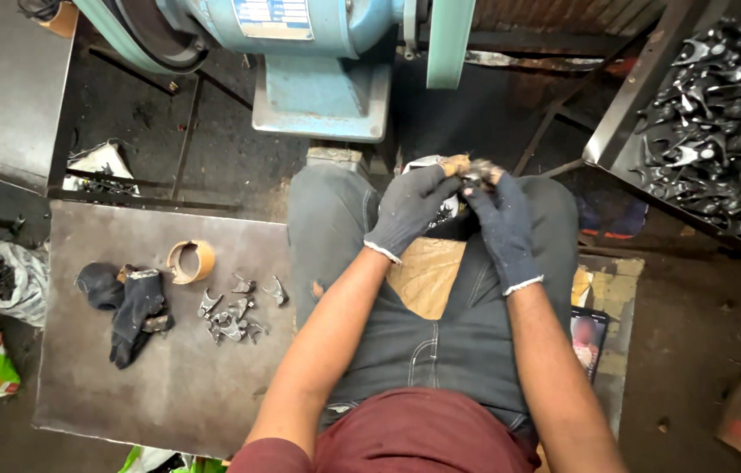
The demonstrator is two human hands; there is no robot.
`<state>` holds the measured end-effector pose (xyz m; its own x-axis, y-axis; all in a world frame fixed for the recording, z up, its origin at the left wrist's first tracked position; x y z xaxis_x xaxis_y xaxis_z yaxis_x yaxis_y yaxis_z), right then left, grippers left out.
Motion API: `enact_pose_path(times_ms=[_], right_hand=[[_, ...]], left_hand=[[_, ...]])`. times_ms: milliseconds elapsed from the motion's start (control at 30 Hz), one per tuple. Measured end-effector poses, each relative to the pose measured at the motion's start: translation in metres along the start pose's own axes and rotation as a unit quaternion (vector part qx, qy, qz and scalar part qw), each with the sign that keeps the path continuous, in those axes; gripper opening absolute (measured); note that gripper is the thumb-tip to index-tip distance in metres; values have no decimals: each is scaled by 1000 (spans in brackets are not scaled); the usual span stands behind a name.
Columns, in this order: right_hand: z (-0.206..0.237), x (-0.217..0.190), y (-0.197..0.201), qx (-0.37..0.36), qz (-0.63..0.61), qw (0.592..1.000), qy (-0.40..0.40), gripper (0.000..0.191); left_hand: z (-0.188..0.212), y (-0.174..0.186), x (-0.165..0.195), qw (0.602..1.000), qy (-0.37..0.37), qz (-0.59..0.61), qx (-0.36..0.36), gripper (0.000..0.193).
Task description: The person sits on the floor at a bench grinder and grinds small metal castings against the spinning wheel, producing sparks. They hold each piece with gloved hands, rotate it to grind different edges, place finished pieces into a side tray, and pick up new pieces from a bin.
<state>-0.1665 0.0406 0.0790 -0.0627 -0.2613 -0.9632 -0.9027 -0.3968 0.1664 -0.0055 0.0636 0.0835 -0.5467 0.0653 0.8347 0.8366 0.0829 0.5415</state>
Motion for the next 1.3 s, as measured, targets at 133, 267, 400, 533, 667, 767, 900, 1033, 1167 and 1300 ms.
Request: enact_pose_path(times_ms=[133, 267, 400, 533, 667, 767, 900, 1033, 1167, 1300], right_hand=[[10, 31, -2, -12, -112, 969, -219, 22], [15, 32, -2, -11, -181, 960, -213, 24], [16, 35, -1, 7, -133, 960, -244, 23], [10, 30, -3, 17, -91, 959, -266, 17], [-3, 25, -4, 11, -106, 958, -267, 15], [-25, 21, 4, -7, -69, 975, -212, 18], [-65, 20, 5, -40, -27, 994, -94, 25], [-89, 47, -11, -11, -61, 990, -129, 26], [-97, 84, -15, 13, -28, 980, -194, 29], [-104, 109, -11, -17, -83, 977, -193, 33]], left_hand=[[3, 8, 12, 996, -90, 17, 10, 30], [3, 17, 16, 997, -70, 10, 17, 30], [3, 16, 6, 997, 47, 66, 18, 33], [8, -4, -15, 975, 214, 51, -40, 39], [3, -9, -9, 990, 141, -14, -10, 38], [-8, -8, -8, 992, 104, -65, -7, 33], [-39, 10, -15, 991, 53, -123, 2, 30], [-72, 17, -36, 988, 76, -131, -4, 34], [-88, 5, -51, 984, 111, -136, 22, 32], [-94, 0, -58, 985, 126, -107, 44, 34]])
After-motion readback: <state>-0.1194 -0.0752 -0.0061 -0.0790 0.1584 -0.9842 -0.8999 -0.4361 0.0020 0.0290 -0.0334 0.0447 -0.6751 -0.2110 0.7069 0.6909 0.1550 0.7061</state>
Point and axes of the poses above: each hand's wrist, its own z-axis away from the middle knuckle, its own y-axis out of the back of the hand, x = y × z, the point moved 7 cm from there along -z, towards the middle knuckle, and after that the axes turned 5 degrees about -x, right-handed, at the moved point
